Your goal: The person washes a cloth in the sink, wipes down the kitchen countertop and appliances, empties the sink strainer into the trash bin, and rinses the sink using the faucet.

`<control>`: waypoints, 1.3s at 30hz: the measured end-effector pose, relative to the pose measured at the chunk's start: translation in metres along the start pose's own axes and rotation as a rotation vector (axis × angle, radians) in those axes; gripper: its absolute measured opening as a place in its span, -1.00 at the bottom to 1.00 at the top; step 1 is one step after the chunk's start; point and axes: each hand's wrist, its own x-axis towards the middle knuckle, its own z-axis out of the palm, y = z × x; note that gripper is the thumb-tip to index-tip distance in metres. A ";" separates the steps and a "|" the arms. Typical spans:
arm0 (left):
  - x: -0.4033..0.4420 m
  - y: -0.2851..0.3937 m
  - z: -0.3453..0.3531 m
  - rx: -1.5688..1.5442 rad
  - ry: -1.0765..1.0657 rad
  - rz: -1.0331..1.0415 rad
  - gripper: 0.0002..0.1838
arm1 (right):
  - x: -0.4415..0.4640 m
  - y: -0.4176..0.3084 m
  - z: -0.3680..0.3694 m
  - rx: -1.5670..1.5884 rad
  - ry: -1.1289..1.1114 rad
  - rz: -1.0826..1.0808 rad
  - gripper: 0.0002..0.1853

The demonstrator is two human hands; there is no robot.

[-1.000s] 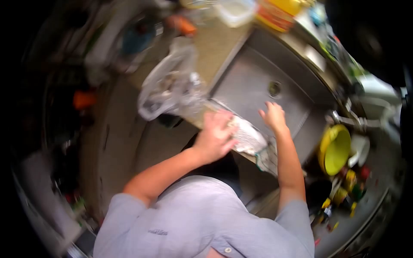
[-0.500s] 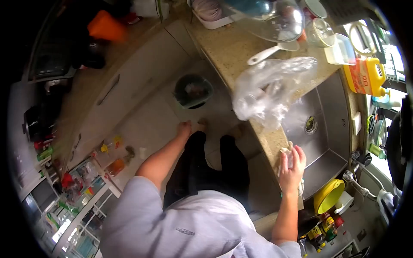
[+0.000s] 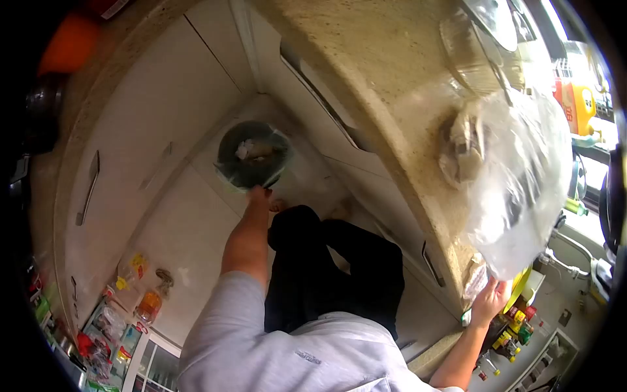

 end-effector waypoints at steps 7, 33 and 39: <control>-0.107 0.081 -0.059 0.514 0.044 0.361 -0.64 | 0.024 -0.031 -0.039 0.010 -0.013 -0.006 -0.80; -0.588 0.028 -0.222 0.944 -0.076 0.683 -0.66 | 0.183 0.282 0.228 0.167 -0.568 0.554 -0.57; -0.622 -0.006 -0.177 0.835 -0.190 0.716 -0.70 | 0.191 0.266 0.211 0.228 -0.587 0.597 -0.64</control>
